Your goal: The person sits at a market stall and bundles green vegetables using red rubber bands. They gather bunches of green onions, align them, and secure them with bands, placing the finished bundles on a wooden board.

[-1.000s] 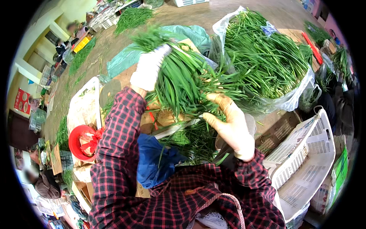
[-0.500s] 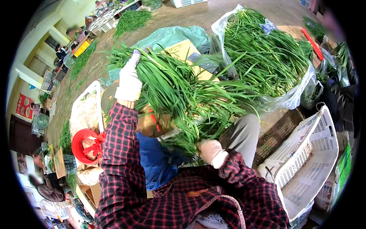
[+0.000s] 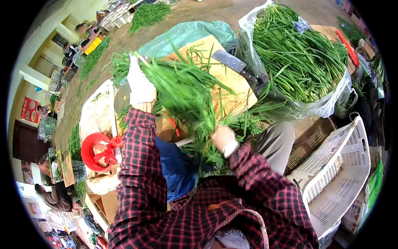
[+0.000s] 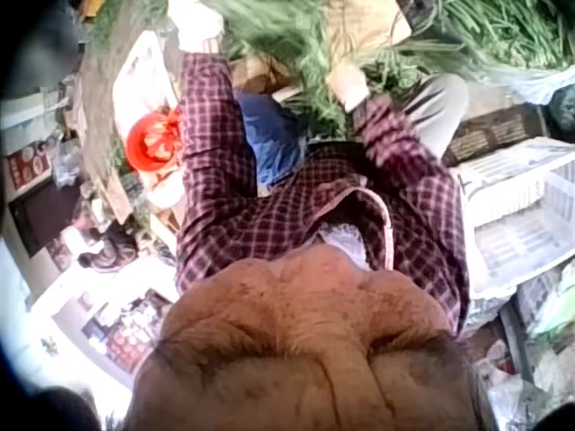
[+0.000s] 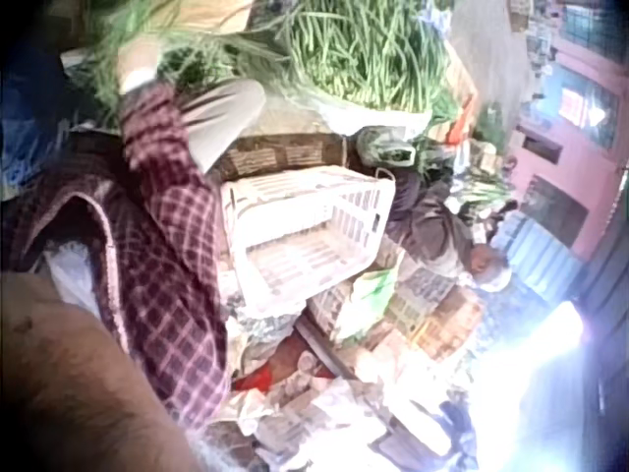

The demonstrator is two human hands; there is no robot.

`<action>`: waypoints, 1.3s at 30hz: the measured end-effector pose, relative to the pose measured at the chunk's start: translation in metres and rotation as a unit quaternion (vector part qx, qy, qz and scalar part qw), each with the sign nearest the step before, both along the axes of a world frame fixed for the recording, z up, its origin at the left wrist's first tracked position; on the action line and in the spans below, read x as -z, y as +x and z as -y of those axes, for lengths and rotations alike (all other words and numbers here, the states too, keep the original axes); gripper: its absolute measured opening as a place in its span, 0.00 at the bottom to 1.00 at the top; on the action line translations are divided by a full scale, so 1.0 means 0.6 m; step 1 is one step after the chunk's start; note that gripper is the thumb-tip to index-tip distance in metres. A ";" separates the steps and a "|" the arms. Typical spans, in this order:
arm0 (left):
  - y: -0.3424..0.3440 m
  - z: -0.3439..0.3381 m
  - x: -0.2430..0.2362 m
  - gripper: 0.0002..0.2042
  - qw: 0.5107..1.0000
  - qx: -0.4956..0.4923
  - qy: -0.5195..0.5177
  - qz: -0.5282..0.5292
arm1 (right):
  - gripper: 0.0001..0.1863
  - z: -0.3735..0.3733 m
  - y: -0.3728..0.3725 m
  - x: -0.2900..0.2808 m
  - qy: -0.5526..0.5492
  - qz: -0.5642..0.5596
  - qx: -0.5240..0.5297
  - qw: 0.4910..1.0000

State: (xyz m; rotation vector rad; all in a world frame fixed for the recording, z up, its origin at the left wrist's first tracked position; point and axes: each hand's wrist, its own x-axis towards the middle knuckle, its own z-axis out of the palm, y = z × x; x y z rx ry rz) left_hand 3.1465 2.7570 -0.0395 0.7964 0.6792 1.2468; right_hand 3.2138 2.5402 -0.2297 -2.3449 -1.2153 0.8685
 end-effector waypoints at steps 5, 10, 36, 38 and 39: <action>-0.017 -0.032 0.003 0.15 0.999 -0.019 0.005 -0.026 | 0.12 0.098 -0.042 0.236 0.010 0.036 -0.157 0.987; -0.082 -0.016 -0.016 0.17 1.000 0.021 -0.007 -0.013 | 0.29 0.090 -0.030 0.115 -0.215 -0.013 -0.077 0.973; -0.227 0.180 -0.039 0.14 0.969 0.172 0.032 0.174 | 0.53 0.043 0.019 -0.059 0.410 -0.434 0.096 0.796; -0.215 0.202 -0.025 0.19 0.952 0.249 0.067 0.166 | 0.49 0.007 -0.004 -0.084 0.372 -0.275 0.054 0.885; -0.218 0.215 -0.024 0.19 0.955 0.232 0.131 0.126 | 0.40 -0.007 -0.020 -0.117 0.200 -0.268 0.032 0.942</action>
